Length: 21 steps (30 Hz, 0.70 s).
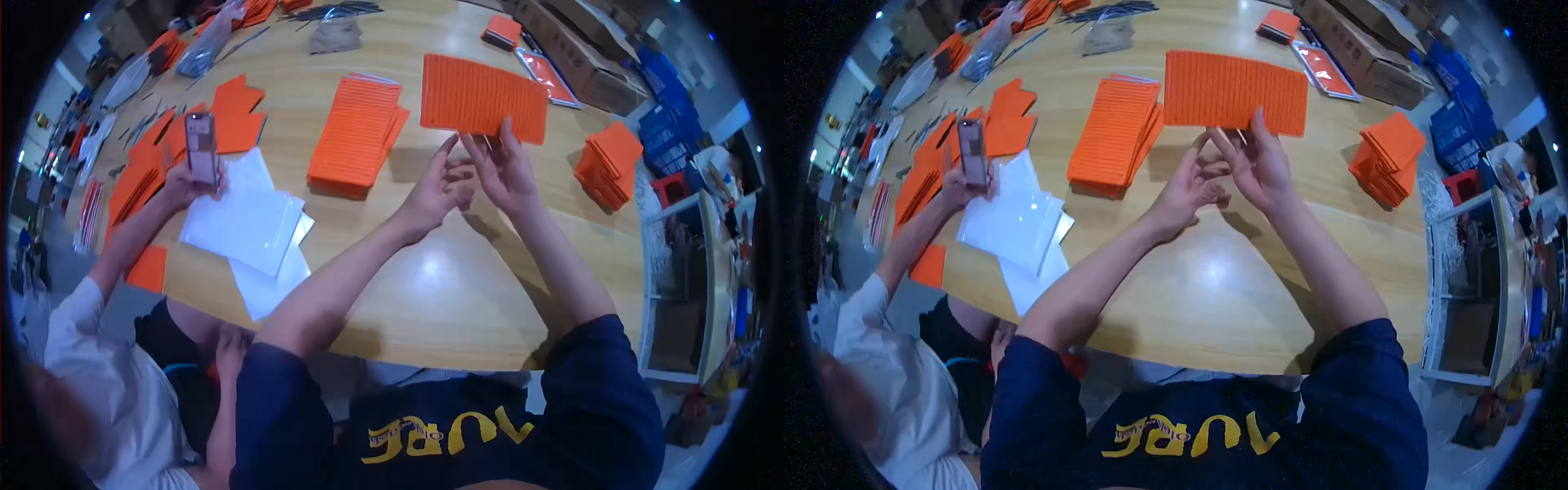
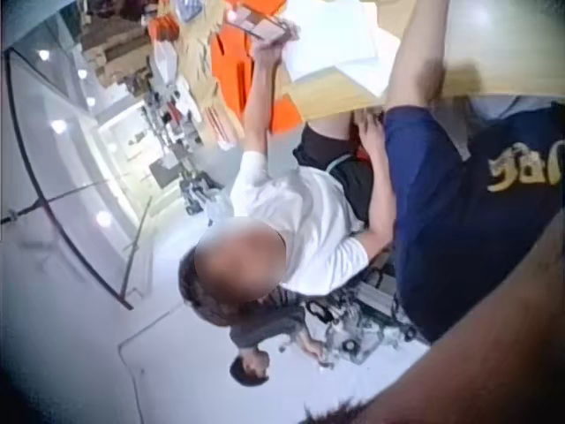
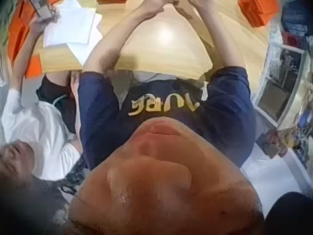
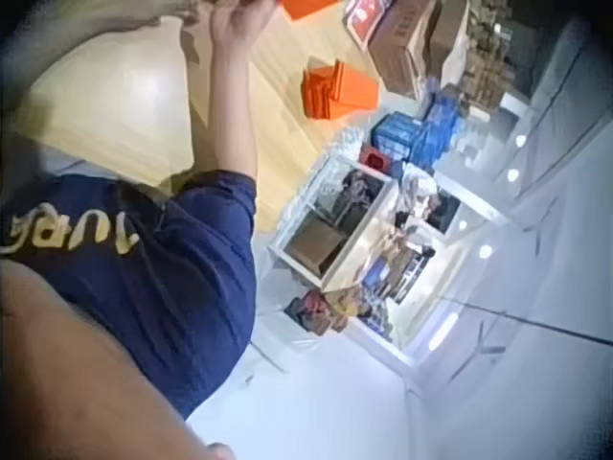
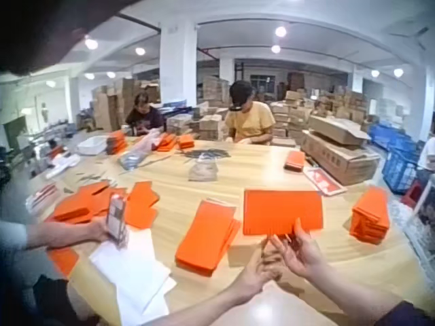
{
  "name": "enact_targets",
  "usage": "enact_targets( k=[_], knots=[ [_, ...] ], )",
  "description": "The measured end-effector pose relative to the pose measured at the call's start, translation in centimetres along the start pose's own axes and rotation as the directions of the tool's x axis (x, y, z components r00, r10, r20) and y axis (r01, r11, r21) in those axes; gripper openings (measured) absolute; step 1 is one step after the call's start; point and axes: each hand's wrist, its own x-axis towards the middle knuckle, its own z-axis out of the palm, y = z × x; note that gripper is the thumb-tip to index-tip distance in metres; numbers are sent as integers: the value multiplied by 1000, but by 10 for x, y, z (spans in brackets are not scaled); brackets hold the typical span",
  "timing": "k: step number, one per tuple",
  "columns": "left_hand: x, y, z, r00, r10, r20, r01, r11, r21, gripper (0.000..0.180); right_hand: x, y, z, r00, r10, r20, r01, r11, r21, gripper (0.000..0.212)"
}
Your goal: Manually folding and assembling orange corrugated components by inserting white and metal strips.
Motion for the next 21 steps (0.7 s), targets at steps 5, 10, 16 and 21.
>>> enact_targets(
  k=[5,10,16,21],
  knots=[
    [-8,23,-8,931,-364,29,365,930,-33,41,-92,34,-17,973,217,-74,-229,943,-243,40],
    [-2,16,-8,971,-213,-109,165,927,-337,35,-120,31,-11,873,475,114,-364,789,-495,35],
    [-1,16,-8,943,-223,-247,91,886,-454,35,-171,-27,58,763,226,605,508,369,-778,19],
    [-2,16,-6,962,-230,-149,208,967,-145,35,-233,-83,108,-130,-424,896,991,-77,107,28]
  ],
)
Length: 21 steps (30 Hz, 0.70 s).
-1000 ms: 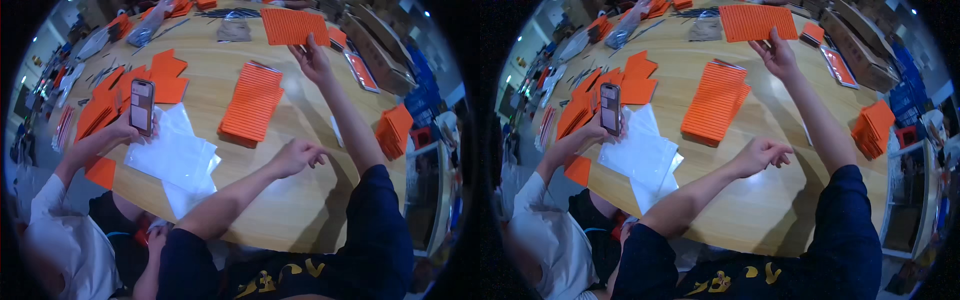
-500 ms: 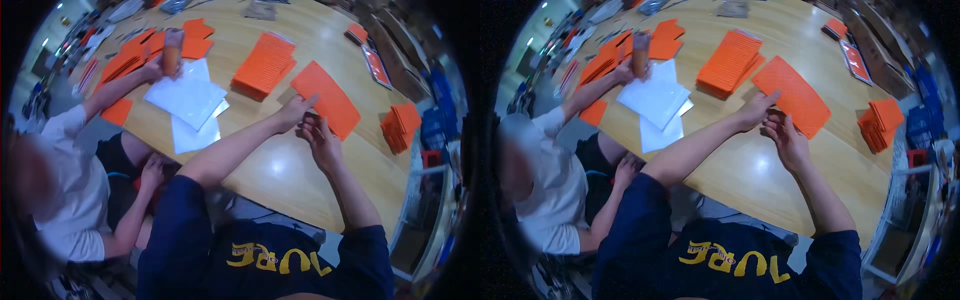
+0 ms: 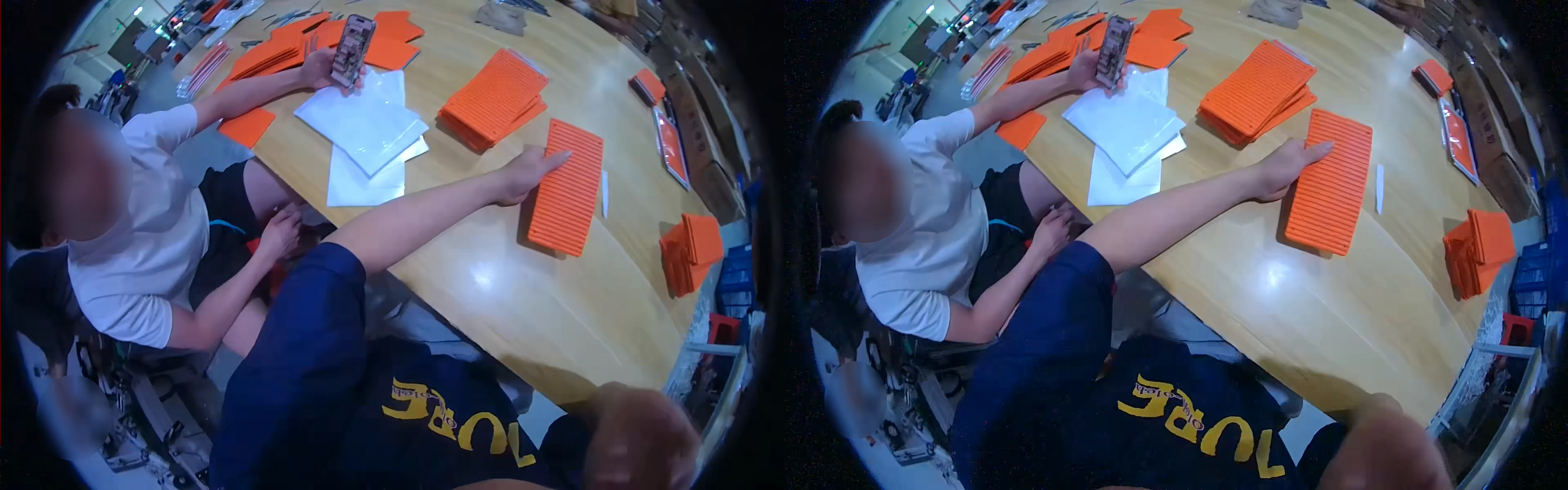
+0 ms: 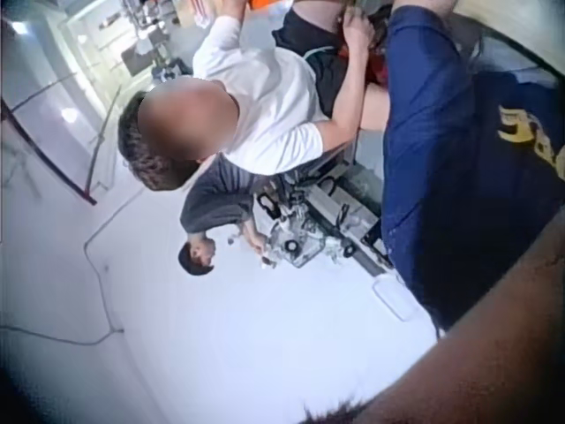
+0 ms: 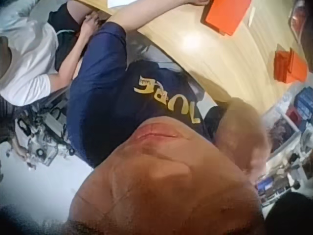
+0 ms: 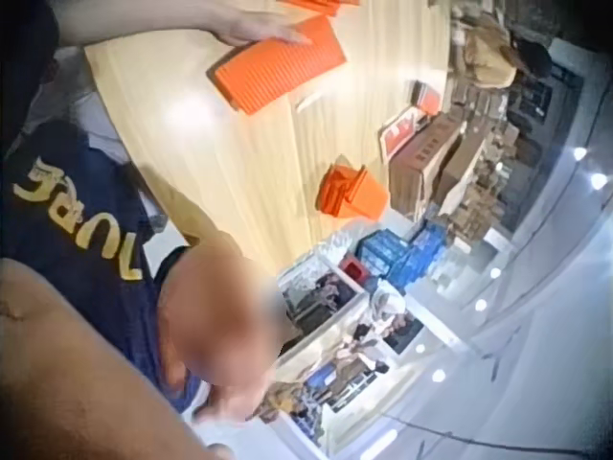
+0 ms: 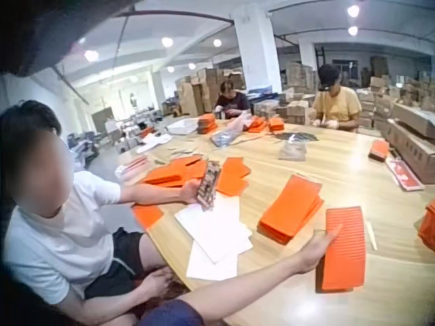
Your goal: Manually folding and assembling orange corrugated components by inserting white and metal strips.
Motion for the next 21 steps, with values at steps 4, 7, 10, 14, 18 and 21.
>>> enact_targets(
  k=[4,7,10,14,18,21],
  knots=[
    [10,-1,10,1000,-13,6,13,1000,-10,34,-5,-6,1,927,-339,-160,300,927,-227,42],
    [9,1,-3,995,-92,28,94,994,-58,36,-13,-1,-1,928,-337,-158,265,896,-358,53],
    [4,10,-8,990,-136,37,136,991,-9,37,-15,-8,-15,929,-363,-80,291,844,-450,54],
    [7,11,3,976,-214,22,210,969,133,37,-20,-11,-21,924,-383,-18,339,837,-430,45],
    [9,3,1,980,-176,96,160,975,156,37,-18,-9,-25,927,-374,-18,316,808,-496,46],
    [4,8,3,984,-162,73,144,968,206,37,-14,-8,-25,932,-361,-35,292,805,-517,47]
  ],
)
